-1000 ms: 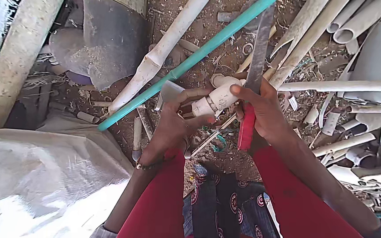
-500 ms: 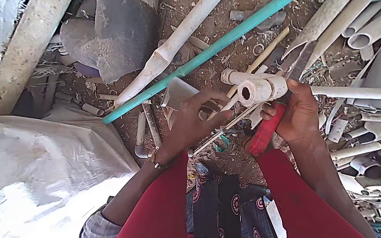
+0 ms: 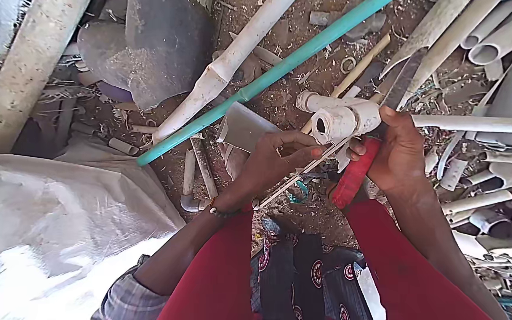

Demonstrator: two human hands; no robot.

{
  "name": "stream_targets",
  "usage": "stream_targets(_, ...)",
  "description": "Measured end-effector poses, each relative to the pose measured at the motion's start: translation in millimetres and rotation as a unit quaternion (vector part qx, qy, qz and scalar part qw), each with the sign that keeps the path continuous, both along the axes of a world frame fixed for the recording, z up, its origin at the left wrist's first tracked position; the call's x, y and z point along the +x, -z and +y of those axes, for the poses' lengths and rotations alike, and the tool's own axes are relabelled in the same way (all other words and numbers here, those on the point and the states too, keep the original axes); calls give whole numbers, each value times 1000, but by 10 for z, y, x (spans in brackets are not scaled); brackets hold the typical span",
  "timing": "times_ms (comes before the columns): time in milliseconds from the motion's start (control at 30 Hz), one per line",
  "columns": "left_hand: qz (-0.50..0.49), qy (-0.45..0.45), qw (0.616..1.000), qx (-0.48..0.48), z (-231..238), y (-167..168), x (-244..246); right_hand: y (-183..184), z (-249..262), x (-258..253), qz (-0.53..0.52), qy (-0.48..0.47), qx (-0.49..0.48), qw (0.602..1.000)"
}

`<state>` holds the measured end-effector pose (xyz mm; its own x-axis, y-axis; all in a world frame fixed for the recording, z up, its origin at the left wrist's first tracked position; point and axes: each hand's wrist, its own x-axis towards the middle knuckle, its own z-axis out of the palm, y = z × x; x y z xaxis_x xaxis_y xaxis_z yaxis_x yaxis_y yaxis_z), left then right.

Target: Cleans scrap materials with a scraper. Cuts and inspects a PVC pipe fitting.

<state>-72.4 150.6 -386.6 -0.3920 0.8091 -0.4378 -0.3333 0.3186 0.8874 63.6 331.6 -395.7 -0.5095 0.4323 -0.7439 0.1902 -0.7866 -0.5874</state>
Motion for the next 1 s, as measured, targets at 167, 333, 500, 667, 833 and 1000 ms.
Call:
stream_targets(167, 62, -76, 995, 25, -109, 56, -92, 29, 20, 29, 19, 4, 2, 1000)
stream_targets(333, 103, 8, 994, 38, -23, 29, -89, 48, 23, 50, 10, -1, 8, 1000)
stream_targets(500, 201, -29, 979, 19, 39, 25, -46, 78, 28, 75, 18, -3, 15, 1000)
stream_targets(667, 143, -48, 987, 54, -98, 21, -90, 80, 22, 72, 19, 1, 20, 1000)
stream_targets(833, 88, -170, 980, 60, -326, 56, -229, 83, 46, 73, 10, 9, 16, 1000)
stream_targets(1000, 473, -26, 854, -215, -421, 38, -414, 80, 39, 110, 16, -9, 29, 999)
